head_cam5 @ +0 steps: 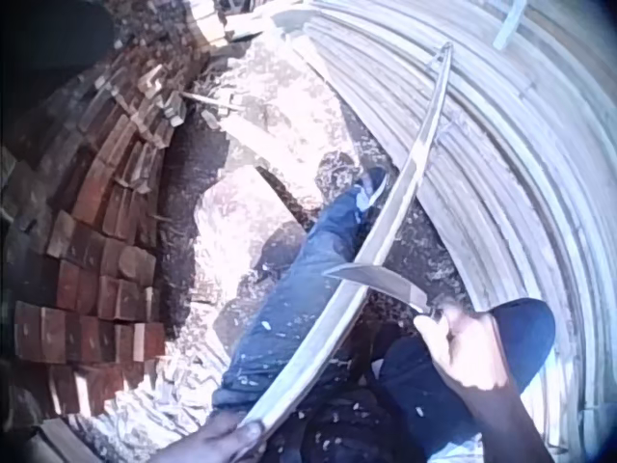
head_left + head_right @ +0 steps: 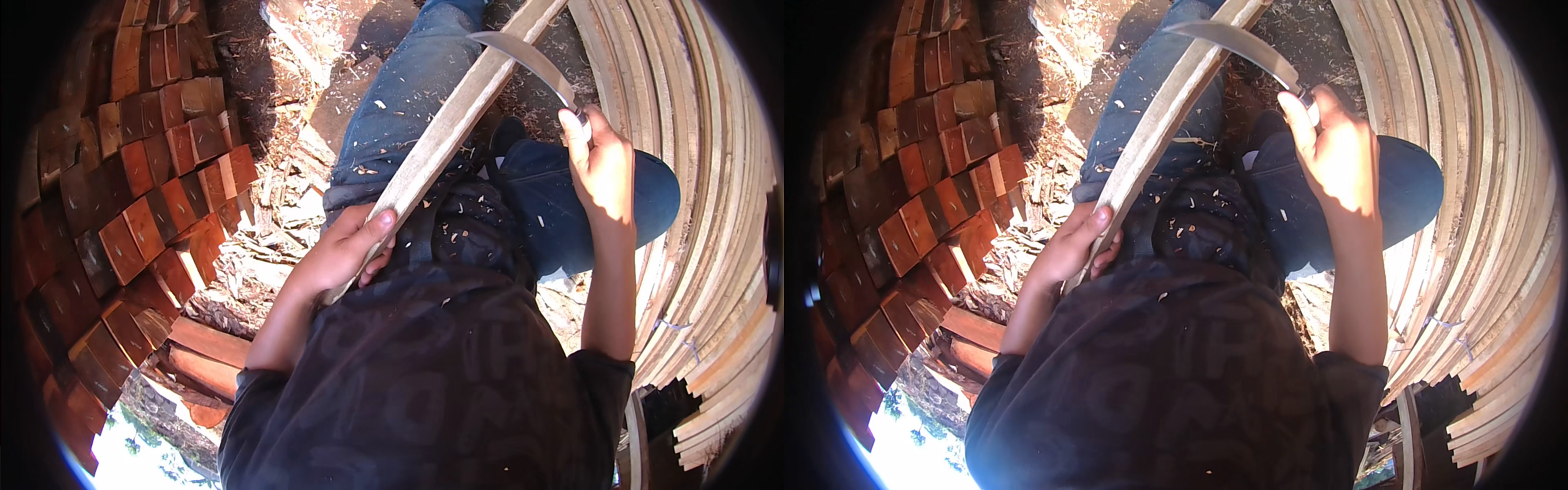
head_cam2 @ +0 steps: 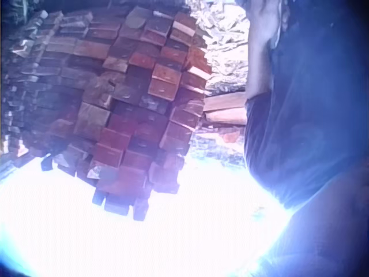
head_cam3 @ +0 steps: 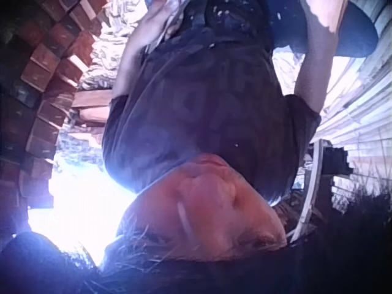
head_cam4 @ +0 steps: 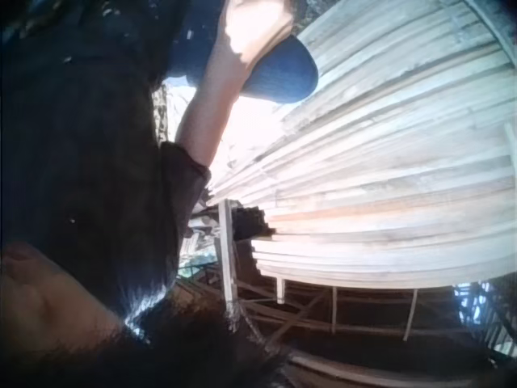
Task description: The person sits on the ground and uses a curved knife to shave and shape a long, thin piece of wood held between their legs. They repeatedly scrape the blade along the wood's surface to remove thin shavings, refining its shape.
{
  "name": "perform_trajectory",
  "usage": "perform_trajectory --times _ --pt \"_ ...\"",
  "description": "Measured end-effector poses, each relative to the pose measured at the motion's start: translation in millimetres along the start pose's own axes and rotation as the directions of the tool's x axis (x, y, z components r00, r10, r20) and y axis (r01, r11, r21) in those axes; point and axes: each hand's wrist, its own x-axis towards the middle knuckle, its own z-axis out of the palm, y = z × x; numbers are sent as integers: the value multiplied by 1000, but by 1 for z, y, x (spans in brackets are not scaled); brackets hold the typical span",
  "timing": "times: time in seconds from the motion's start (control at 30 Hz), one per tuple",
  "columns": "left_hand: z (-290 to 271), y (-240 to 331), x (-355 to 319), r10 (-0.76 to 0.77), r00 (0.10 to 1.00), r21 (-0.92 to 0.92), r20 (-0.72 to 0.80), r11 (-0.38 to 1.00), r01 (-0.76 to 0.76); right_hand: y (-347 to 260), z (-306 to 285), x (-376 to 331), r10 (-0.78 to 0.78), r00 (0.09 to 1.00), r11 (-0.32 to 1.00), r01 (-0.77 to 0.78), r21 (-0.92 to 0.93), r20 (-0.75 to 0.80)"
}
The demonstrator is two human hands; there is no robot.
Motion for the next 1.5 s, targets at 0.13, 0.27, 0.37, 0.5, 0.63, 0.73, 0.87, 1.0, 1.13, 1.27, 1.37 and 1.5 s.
perform_trajectory --times 0.13,0.27,0.37,0.5,0.63,0.73,0.87,1.0,1.13,1.27,1.37,1.5 --pt "-3 1 4 -24 999 11 22 1000 24 -43 10 -30 -168 978 982 156 107 120" --pt "-5 -1 4 -37 999 10 -1 999 37 -57 26 -48 -266 954 962 252 110 139" --pt "-6 -2 6 -18 999 -21 29 1000 18 -49 29 -41 -312 944 950 308 52 107" --pt "-12 1 9 -36 994 -85 100 995 44 -38 37 -27 -398 918 918 398 3 1" --pt "-8 -2 10 -22 998 -118 62 993 29 1 16 1 -93 993 993 88 -74 -69" --pt "-9 -3 12 -51 997 -158 65 986 61 -8 9 -1 -26 1000 997 25 -78 -12" --pt "-9 -6 10 -89 994 -166 69 981 100 -22 13 -14 18 999 1000 -19 22 35" --pt "-11 -8 13 -57 995 -147 80 987 69 -51 24 -33 -218 974 973 212 90 65" --pt "-16 -10 13 -32 993 -118 116 992 46 -49 28 -25 -224 973 975 223 19 59" --pt "-15 -6 13 -25 991 -123 132 992 41 -13 11 7 -55 998 992 55 -116 6" --pt "-14 -6 13 -52 991 -170 125 983 73 -21 9 4 -18 1000 995 19 -95 17" --pt "-12 -2 12 -54 989 -151 140 986 75 -41 12 -17 -166 983 982 172 -80 73"
